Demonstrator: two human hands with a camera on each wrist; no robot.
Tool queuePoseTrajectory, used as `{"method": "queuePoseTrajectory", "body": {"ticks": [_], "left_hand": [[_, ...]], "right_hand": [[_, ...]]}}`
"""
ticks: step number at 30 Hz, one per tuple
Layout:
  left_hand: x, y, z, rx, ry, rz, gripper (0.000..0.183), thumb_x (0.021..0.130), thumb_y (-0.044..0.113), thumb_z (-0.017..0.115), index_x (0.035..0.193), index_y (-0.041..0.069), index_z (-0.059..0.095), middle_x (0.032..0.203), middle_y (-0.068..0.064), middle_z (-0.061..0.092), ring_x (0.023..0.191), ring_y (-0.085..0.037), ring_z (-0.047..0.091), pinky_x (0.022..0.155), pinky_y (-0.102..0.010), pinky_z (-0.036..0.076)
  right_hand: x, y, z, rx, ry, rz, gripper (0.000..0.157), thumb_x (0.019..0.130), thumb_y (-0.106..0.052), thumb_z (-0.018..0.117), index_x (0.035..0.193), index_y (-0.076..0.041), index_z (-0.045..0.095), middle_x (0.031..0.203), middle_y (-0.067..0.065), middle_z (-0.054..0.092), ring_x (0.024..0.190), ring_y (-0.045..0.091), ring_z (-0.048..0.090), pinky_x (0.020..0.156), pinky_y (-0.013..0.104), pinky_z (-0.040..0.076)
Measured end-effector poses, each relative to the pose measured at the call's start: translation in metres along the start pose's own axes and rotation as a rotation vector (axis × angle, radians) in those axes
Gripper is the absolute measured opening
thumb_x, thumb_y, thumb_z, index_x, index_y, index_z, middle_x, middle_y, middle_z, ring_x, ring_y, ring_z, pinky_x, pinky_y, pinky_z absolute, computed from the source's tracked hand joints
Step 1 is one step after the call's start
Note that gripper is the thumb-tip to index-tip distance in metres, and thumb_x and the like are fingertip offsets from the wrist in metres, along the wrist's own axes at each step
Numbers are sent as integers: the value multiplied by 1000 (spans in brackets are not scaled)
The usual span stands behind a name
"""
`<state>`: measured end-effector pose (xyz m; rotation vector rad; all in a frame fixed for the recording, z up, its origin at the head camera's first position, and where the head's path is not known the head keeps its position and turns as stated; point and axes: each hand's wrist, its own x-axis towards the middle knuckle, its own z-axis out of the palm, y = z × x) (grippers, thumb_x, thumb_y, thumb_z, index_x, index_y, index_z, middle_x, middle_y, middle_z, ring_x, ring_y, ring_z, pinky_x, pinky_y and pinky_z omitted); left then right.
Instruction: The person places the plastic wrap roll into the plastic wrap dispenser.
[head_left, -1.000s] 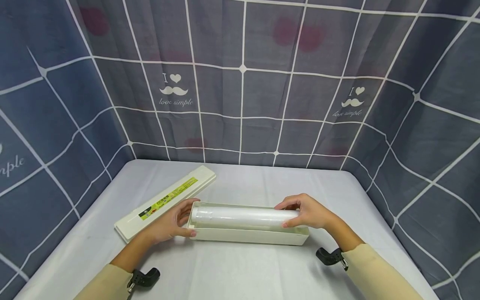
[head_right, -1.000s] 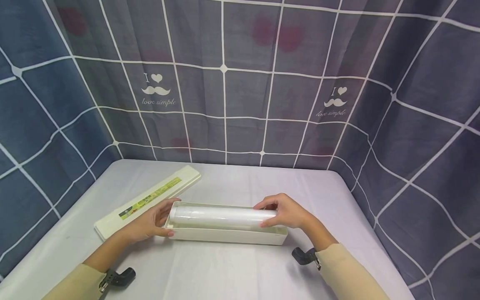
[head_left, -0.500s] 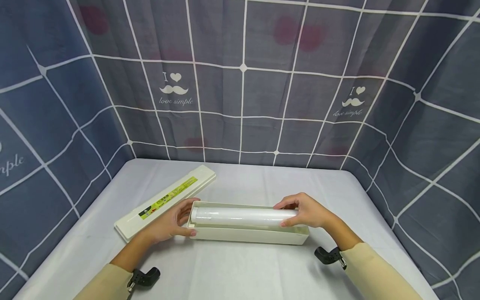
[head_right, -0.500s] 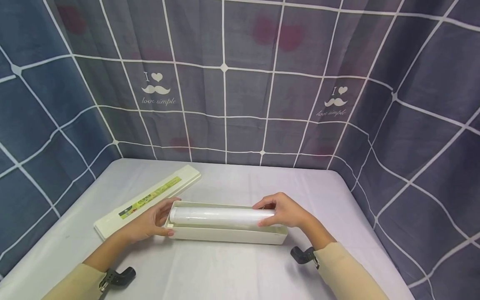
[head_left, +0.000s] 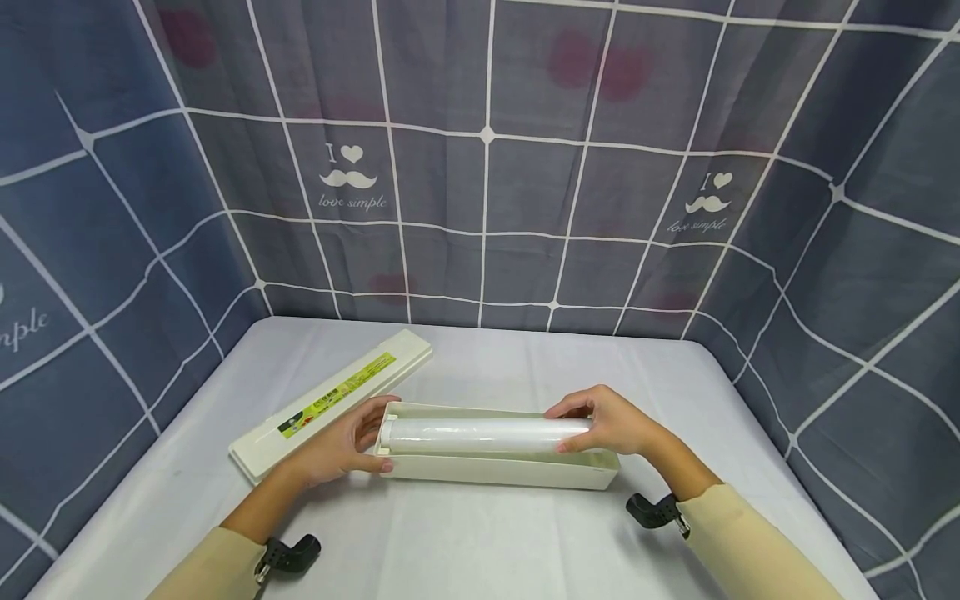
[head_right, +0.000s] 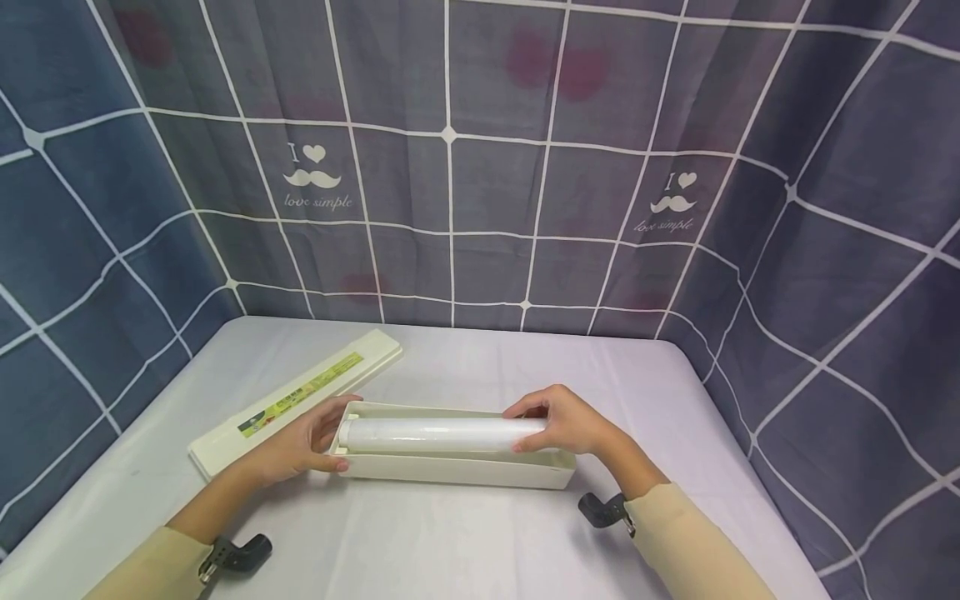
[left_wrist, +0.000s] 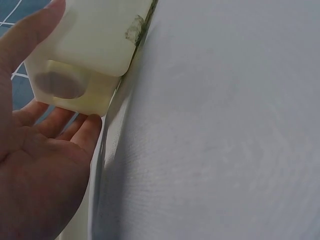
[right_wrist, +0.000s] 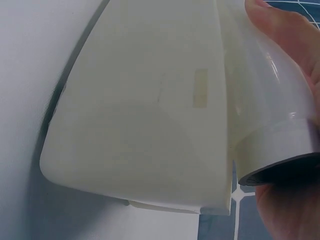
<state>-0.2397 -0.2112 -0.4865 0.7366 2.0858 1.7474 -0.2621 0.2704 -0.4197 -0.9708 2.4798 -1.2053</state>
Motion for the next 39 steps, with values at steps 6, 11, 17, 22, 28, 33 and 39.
{"method": "queuePoseTrajectory", "body": {"ticks": [6,11,17,22,28,33,39], "left_hand": [[0,1,1,17,7,-13,106,90,-2,96,172,-15,31,175,-44,40,145,15,52,120,-4,44],[0,0,1,22,2,-5,104,91,-2,96,172,-15,31,174,-44,40,144,15,53,120,-4,45],[-1,0,0,11,-7,14,104,91,-4,95,171,-18,30,172,-48,38,144,15,54,120,-4,44],[0,-1,0,13,-7,25,102,91,-4,95,170,-18,31,171,-48,39,143,15,55,120,-4,45],[0,-2,0,7,-11,13,104,91,-4,94,171,-18,29,172,-49,37,143,16,55,119,-4,45],[0,-3,0,3,-16,2,106,91,-5,93,172,-18,26,173,-49,35,142,16,55,119,-4,46],[1,-3,0,5,-16,-1,106,91,-5,93,172,-17,26,174,-48,35,142,17,55,119,-4,45]], "right_hand": [[-1,-1,1,-7,5,8,41,89,-8,101,125,3,87,121,21,88,96,6,76,86,23,65],[-2,0,1,-35,17,-24,39,88,-9,102,124,1,88,118,19,88,92,1,71,82,21,61],[-3,2,2,-83,36,-70,38,88,-11,102,123,-3,90,113,14,88,89,-2,66,78,22,56],[-4,1,3,-83,31,-40,39,89,-12,102,125,-1,89,117,15,89,94,-3,72,84,23,63],[-5,2,5,-100,24,-27,38,90,-13,101,124,0,89,120,16,90,99,-1,78,90,25,67],[-6,5,7,-131,39,-53,38,89,-13,102,123,-2,90,115,13,90,98,-2,75,87,25,66],[-7,4,8,-170,59,-52,37,88,-15,103,121,-2,91,115,12,91,98,-2,76,87,25,67]]}}
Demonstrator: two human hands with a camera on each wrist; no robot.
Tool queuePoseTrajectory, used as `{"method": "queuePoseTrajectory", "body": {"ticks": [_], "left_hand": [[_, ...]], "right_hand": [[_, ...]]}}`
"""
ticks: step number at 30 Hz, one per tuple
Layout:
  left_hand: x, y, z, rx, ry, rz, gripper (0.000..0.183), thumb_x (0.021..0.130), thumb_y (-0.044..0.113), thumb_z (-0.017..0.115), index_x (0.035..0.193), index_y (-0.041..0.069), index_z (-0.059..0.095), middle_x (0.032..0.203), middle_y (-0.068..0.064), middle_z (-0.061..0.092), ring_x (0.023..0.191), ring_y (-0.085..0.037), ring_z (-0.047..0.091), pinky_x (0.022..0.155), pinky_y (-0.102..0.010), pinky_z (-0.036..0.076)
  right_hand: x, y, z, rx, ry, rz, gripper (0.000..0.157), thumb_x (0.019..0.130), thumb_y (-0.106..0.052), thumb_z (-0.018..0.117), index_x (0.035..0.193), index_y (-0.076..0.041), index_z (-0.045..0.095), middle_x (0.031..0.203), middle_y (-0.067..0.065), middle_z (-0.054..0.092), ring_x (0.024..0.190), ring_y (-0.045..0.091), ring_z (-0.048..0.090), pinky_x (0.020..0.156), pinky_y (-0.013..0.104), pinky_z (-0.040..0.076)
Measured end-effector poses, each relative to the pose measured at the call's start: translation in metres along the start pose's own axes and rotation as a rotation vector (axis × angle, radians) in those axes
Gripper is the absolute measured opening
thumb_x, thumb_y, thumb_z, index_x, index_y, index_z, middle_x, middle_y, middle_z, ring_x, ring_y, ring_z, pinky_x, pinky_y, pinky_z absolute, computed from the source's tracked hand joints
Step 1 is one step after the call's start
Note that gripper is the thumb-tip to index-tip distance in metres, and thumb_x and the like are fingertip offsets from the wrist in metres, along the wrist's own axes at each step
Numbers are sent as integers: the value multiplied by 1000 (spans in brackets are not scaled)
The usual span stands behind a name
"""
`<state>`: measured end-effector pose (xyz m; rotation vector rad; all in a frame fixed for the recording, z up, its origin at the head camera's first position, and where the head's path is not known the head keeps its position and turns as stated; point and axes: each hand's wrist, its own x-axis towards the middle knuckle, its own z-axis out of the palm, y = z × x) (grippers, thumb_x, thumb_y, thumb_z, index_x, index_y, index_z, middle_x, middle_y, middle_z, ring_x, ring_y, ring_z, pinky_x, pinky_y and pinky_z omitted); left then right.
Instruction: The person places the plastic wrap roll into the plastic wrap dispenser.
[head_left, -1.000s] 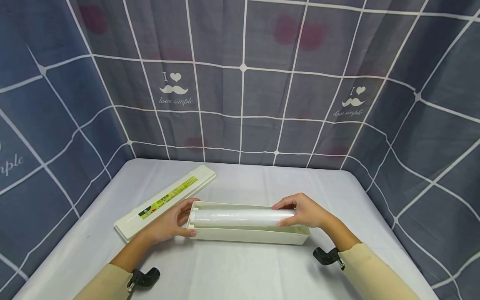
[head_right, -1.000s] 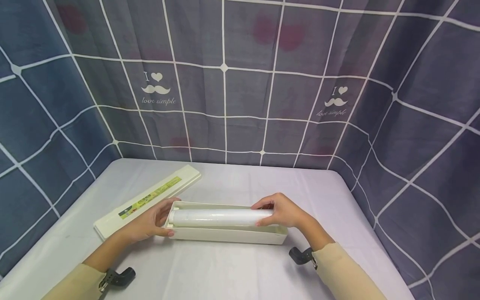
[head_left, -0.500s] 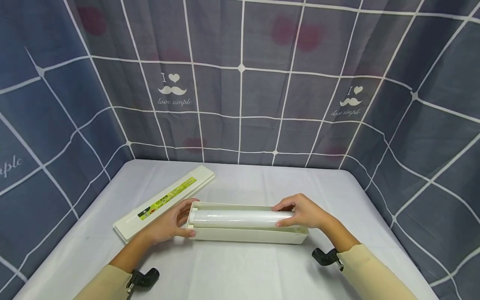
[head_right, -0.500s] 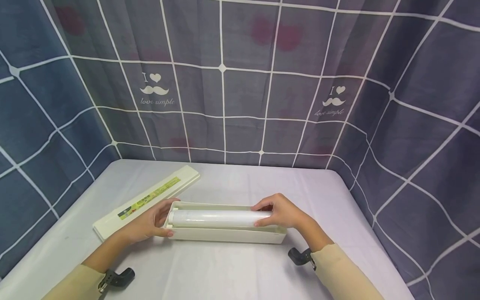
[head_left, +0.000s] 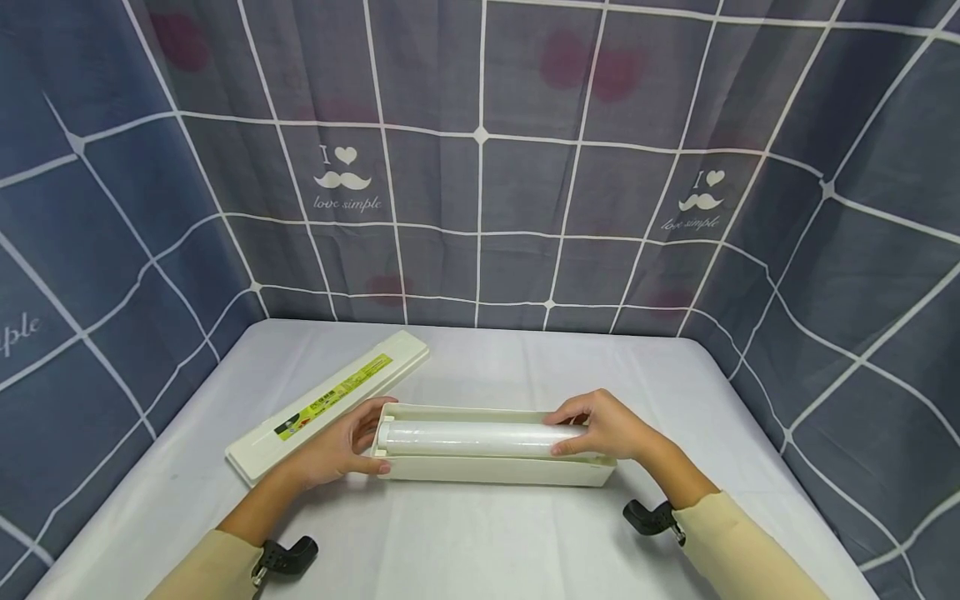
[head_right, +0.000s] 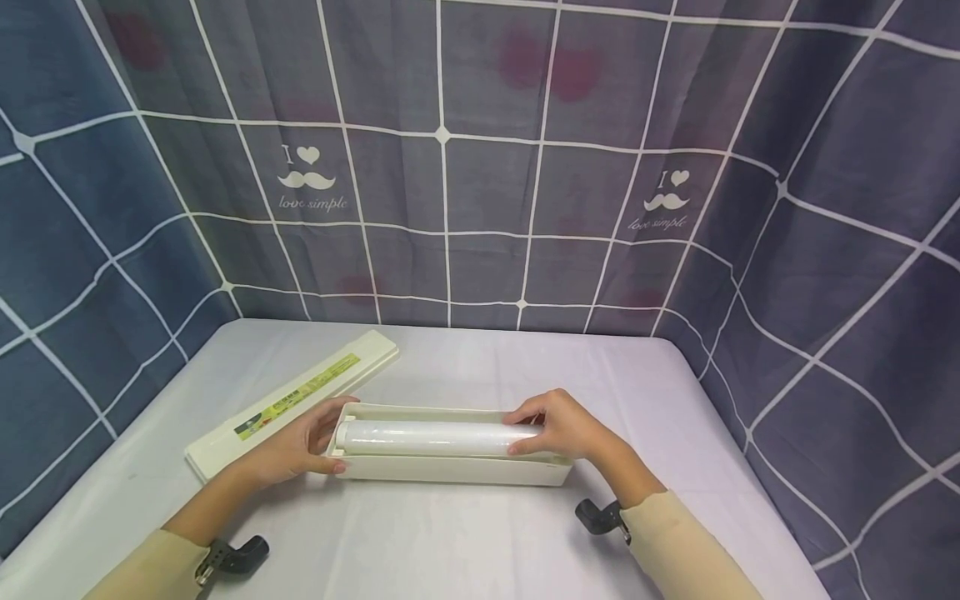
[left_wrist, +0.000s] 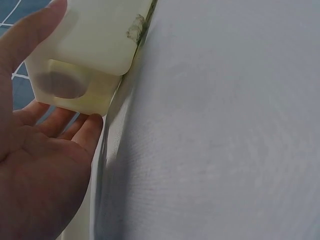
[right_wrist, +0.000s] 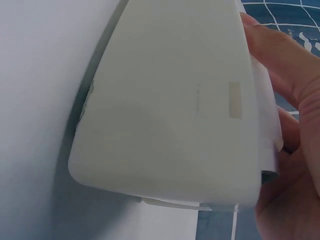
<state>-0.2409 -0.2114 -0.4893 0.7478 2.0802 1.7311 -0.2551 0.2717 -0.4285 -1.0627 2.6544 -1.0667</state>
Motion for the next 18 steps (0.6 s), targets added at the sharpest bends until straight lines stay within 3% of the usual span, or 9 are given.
{"method": "queuePoseTrajectory", "body": {"ticks": [18], "left_hand": [[1,1,-1,-11,-4,6,107,91,-4,94,172,-18,26,174,-47,36,145,13,55,120,-5,46]], "right_hand": [[-3,3,11,-51,52,15,36,85,-14,106,115,-2,92,113,13,91,103,12,85,90,27,70]]}}
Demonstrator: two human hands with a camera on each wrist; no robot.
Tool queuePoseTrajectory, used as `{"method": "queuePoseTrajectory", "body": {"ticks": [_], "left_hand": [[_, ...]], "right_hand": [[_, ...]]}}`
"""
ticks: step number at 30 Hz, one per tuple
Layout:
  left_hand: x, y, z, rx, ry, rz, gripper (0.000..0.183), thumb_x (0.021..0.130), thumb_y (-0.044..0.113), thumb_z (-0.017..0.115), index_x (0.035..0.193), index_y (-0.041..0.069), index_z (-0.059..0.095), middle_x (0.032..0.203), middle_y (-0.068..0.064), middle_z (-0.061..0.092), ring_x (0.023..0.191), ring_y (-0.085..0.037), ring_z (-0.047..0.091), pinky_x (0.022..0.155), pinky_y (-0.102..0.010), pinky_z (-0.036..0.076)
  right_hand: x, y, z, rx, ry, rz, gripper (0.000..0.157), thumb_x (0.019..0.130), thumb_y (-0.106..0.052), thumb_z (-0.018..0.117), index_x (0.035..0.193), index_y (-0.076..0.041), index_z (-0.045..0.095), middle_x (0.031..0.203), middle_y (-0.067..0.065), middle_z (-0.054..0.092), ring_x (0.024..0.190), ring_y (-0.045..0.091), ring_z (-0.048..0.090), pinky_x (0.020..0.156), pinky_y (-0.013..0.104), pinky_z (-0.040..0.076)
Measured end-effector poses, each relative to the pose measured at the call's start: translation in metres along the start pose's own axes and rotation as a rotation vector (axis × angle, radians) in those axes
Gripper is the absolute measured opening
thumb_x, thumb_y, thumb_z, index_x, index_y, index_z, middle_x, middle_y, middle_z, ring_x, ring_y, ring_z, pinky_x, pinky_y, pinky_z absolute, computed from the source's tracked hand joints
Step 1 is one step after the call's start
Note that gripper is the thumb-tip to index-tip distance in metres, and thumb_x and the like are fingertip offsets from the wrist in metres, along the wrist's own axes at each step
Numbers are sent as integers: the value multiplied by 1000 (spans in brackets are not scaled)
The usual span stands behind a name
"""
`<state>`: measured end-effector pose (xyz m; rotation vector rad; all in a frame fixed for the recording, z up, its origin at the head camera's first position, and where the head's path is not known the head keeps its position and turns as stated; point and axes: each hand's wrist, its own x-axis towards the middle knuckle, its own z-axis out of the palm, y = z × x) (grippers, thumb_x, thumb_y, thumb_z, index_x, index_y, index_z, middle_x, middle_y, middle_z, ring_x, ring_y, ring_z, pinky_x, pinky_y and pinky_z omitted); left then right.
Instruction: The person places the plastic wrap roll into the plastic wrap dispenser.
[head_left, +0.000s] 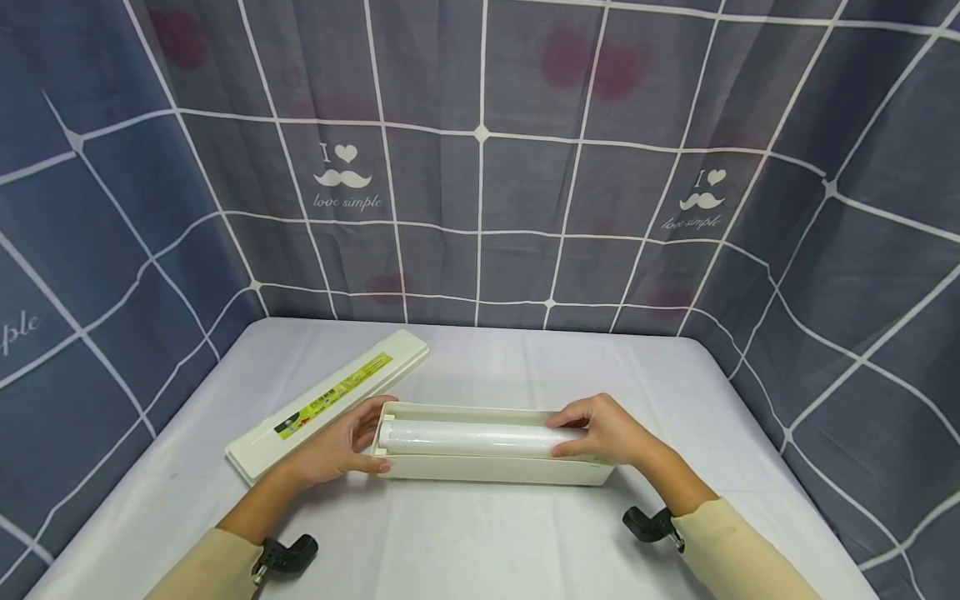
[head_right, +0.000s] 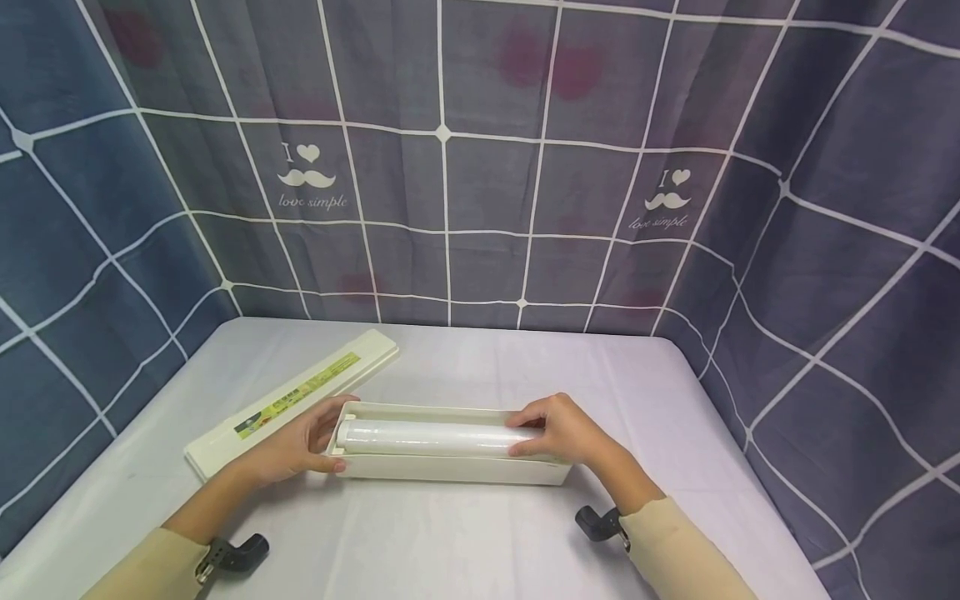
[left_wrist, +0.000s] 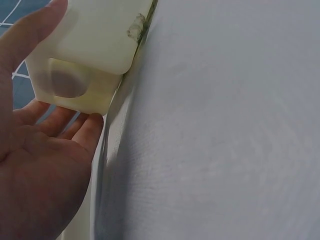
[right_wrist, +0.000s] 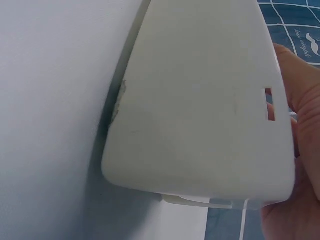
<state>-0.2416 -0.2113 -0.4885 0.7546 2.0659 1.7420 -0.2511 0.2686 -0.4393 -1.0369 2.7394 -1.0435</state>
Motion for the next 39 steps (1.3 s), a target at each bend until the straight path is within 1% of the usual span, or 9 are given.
{"method": "queuePoseTrajectory", "body": {"ticks": [4,8,15,22,26,30,32,36,39], "left_hand": [[1,1,0,0,-1,1,108,91,-3,94,172,-19,25,174,-47,36,147,12,55,120,-5,45],[1,2,0,5,1,1,107,91,-3,94,172,-18,26,174,-46,37,146,11,55,120,-5,46],[1,2,0,2,0,-2,107,91,-4,94,172,-18,26,174,-47,36,145,13,55,120,-5,46],[0,3,0,4,-2,-3,110,92,-3,94,173,-19,22,175,-46,35,147,13,53,120,-4,44],[0,3,0,3,-6,1,110,92,-2,94,173,-20,21,175,-47,35,146,14,52,120,-4,44],[-1,3,0,-1,-8,-1,110,92,-3,94,173,-20,21,175,-47,34,146,14,53,120,-5,45],[-1,2,0,-2,-7,-3,110,92,-3,94,173,-20,22,175,-47,34,145,14,54,120,-5,46],[-1,1,0,-1,-3,-4,110,91,-4,94,173,-19,22,176,-47,35,145,14,54,120,-5,46],[-1,1,0,1,-3,-5,110,91,-4,94,174,-19,23,176,-46,36,147,13,53,120,-6,46]], "right_hand": [[-1,0,0,-15,7,21,35,86,-16,105,116,-4,92,115,11,91,106,15,86,91,26,70],[-3,0,0,-27,22,20,33,87,-16,104,116,-5,92,115,11,91,107,16,86,92,27,70],[-7,2,1,1,53,44,33,87,-16,104,115,-5,92,114,11,91,107,13,86,92,27,70],[-11,0,0,-1,89,55,33,88,-14,103,117,-5,92,117,12,91,108,19,87,95,29,71],[-15,-4,-2,-1,118,41,32,89,-13,102,118,-4,91,117,12,91,106,24,87,95,31,71],[-19,-6,-2,-1,168,14,31,90,-11,102,117,-3,91,116,12,91,105,29,87,95,33,72],[-20,-6,-1,9,192,5,31,89,-10,102,118,-3,91,116,12,91,106,26,87,96,31,71],[-24,-5,1,22,251,-27,33,88,-8,102,118,-2,90,117,11,91,110,11,84,99,24,68],[-27,-2,1,20,300,-56,33,88,-5,101,118,-2,90,118,11,90,112,1,80,101,17,63]]}}
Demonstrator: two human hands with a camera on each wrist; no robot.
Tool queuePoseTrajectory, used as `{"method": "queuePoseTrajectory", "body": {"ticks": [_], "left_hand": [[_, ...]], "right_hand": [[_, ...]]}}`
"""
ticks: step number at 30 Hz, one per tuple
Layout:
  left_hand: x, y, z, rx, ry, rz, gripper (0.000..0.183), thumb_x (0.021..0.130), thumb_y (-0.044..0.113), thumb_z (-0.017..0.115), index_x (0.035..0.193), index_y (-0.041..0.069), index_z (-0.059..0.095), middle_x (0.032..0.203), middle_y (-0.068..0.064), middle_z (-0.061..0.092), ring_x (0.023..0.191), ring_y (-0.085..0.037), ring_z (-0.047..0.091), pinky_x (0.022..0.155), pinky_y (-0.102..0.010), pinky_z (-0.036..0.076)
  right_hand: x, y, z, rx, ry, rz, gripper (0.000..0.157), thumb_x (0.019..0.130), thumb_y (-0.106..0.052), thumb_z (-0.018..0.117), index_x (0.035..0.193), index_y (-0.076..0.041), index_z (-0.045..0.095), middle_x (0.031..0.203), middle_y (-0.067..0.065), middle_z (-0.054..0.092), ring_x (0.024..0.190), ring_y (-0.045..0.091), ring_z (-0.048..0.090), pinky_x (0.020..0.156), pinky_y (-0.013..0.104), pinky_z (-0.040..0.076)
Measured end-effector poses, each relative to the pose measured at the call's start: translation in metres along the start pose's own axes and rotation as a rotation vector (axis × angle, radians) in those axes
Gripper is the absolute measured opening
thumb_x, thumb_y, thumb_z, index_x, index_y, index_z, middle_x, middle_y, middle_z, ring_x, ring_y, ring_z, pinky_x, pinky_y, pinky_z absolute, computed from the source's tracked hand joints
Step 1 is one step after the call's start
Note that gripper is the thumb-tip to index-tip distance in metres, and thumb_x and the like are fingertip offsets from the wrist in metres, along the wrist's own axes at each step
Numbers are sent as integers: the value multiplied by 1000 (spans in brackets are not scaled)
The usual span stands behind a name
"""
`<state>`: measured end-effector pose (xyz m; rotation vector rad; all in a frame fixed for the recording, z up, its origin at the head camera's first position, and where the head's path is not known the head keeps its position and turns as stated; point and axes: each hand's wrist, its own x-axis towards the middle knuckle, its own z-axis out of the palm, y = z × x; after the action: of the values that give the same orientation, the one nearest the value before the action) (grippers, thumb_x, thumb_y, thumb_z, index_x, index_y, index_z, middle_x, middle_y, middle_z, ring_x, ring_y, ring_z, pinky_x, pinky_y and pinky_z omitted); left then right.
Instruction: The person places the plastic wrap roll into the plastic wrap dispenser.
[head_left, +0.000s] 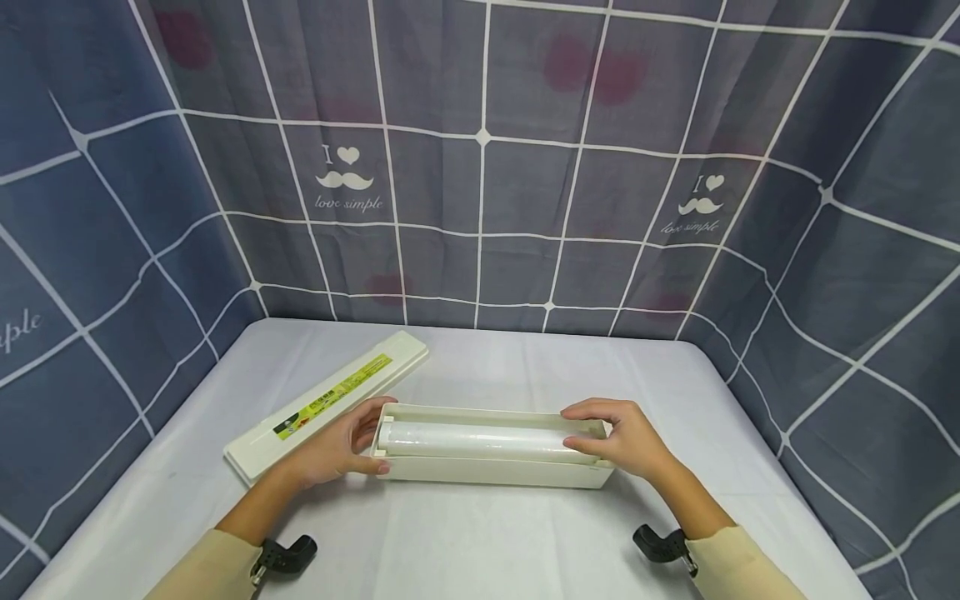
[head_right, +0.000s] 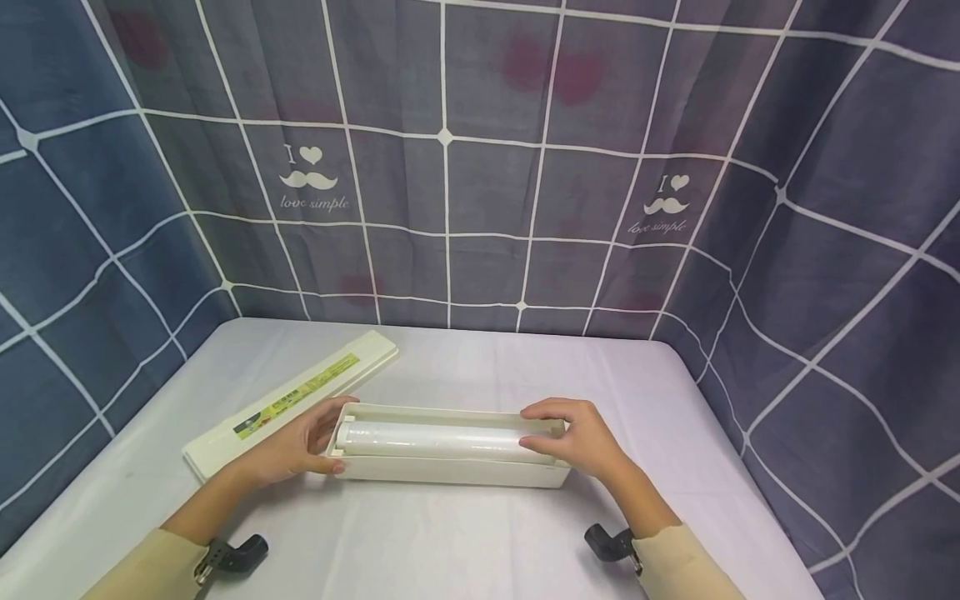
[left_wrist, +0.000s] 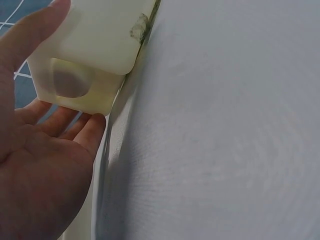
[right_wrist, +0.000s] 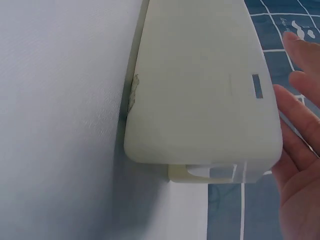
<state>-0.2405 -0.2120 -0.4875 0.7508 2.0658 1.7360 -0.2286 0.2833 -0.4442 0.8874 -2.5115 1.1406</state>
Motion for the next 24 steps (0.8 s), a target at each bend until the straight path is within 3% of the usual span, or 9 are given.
{"method": "queuePoseTrajectory", "body": {"ticks": [10,14,19,24], "left_hand": [[1,-1,1,-5,5,9,109,90,-6,94,172,-20,24,174,-49,34,143,14,56,119,-5,46],[0,0,1,-2,13,5,109,90,-5,95,172,-20,25,173,-49,35,143,13,56,119,-4,45],[0,1,1,-10,16,0,110,89,-6,95,172,-20,24,174,-48,34,143,14,56,119,-5,46],[0,1,1,-7,18,0,112,89,-5,95,172,-20,23,174,-48,35,142,14,57,118,-5,47]], "right_hand": [[-12,8,-7,97,77,35,34,89,4,96,121,6,86,120,17,88,117,-10,73,108,7,55],[-16,15,-9,190,109,31,34,89,11,92,122,7,85,123,8,88,119,-10,74,109,8,56],[-22,25,-10,275,138,28,40,89,18,88,125,-1,86,131,-1,86,126,-8,73,113,10,57],[-28,32,-12,364,139,0,42,89,23,83,129,9,80,140,-10,82,132,-6,72,115,12,58]]}}
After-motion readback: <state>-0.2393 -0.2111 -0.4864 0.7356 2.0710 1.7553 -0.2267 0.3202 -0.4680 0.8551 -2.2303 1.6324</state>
